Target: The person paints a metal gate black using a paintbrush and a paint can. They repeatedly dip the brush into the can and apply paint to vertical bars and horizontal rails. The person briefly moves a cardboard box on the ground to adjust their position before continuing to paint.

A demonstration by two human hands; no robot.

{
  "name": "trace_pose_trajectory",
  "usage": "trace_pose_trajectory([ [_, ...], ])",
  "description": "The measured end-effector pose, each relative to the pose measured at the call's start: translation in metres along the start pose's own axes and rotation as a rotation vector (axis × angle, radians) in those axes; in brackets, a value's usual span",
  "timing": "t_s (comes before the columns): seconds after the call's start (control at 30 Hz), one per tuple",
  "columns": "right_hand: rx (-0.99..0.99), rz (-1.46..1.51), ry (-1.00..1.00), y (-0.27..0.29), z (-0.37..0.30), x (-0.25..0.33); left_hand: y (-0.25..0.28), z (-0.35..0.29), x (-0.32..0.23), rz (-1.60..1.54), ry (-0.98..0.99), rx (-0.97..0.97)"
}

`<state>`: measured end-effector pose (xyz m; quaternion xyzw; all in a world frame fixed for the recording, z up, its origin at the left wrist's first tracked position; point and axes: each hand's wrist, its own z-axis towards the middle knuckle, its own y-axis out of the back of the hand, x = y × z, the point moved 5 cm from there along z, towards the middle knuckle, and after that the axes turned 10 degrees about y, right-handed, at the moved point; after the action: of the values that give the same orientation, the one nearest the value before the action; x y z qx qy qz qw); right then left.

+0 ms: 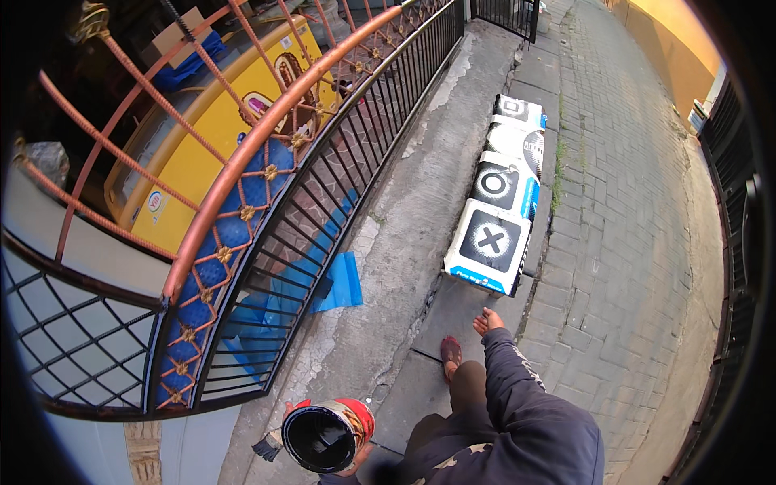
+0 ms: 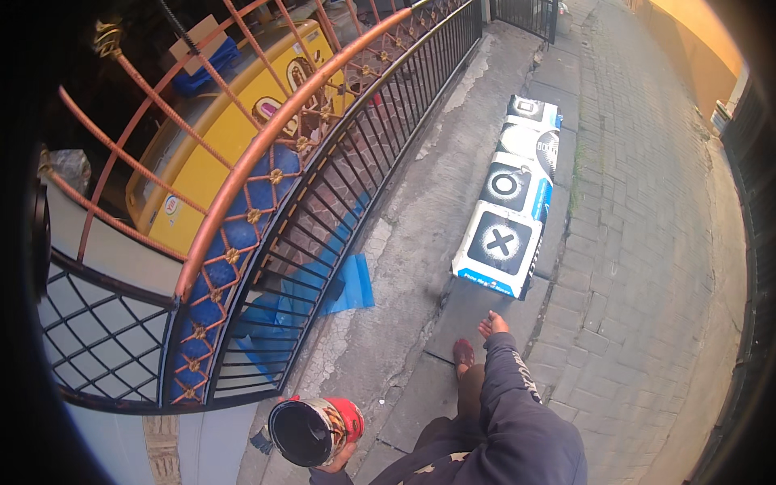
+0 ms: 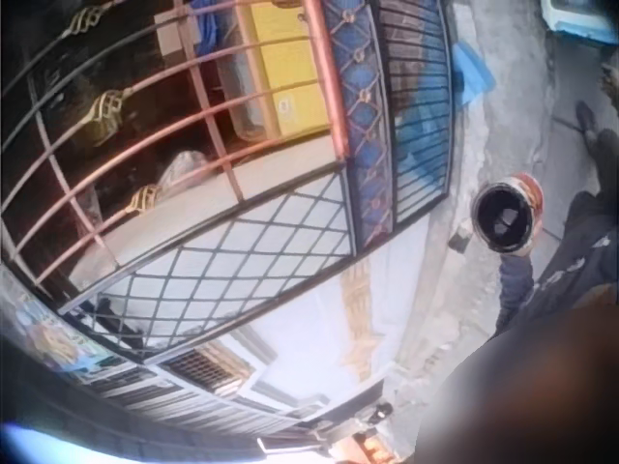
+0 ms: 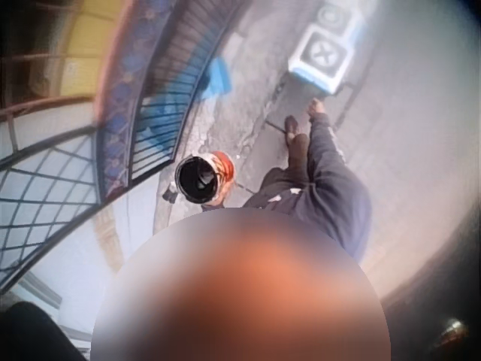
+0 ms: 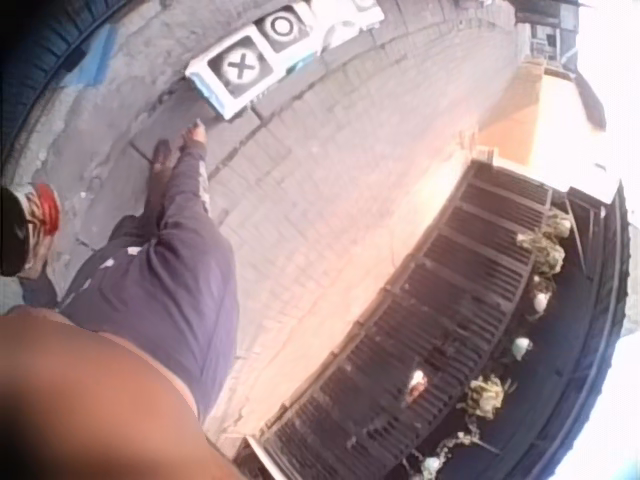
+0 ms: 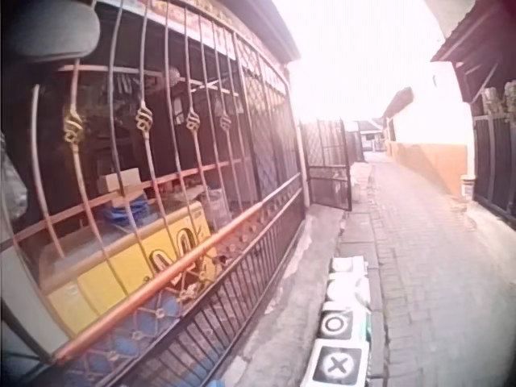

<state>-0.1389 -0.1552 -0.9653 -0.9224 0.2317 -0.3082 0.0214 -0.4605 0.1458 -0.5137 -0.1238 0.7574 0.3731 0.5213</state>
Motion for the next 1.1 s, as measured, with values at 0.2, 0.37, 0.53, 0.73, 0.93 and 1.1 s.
trace_pose_trajectory([
  [0.2,-0.103,0.219,-0.023,-0.03,0.094,0.018,-0.061,0.097,0.0,0.038,0.05,0.078],
  [0.37,-0.087,0.394,0.001,-0.047,0.148,0.011,-0.09,0.135,0.006,0.06,0.063,0.134],
  [0.53,-0.097,0.669,0.181,-0.059,0.17,0.003,-0.092,0.148,0.016,0.073,0.058,0.157],
  [0.73,-0.079,0.61,0.216,-0.068,0.179,0.001,-0.07,0.147,0.038,0.055,0.022,0.163],
  [0.93,-0.094,0.449,0.273,-0.045,0.132,0.018,-0.021,0.111,0.075,0.048,-0.022,0.175],
  [1.1,-0.08,0.37,0.253,-0.013,0.055,0.008,0.039,0.083,0.073,0.17,-0.231,0.117],
])
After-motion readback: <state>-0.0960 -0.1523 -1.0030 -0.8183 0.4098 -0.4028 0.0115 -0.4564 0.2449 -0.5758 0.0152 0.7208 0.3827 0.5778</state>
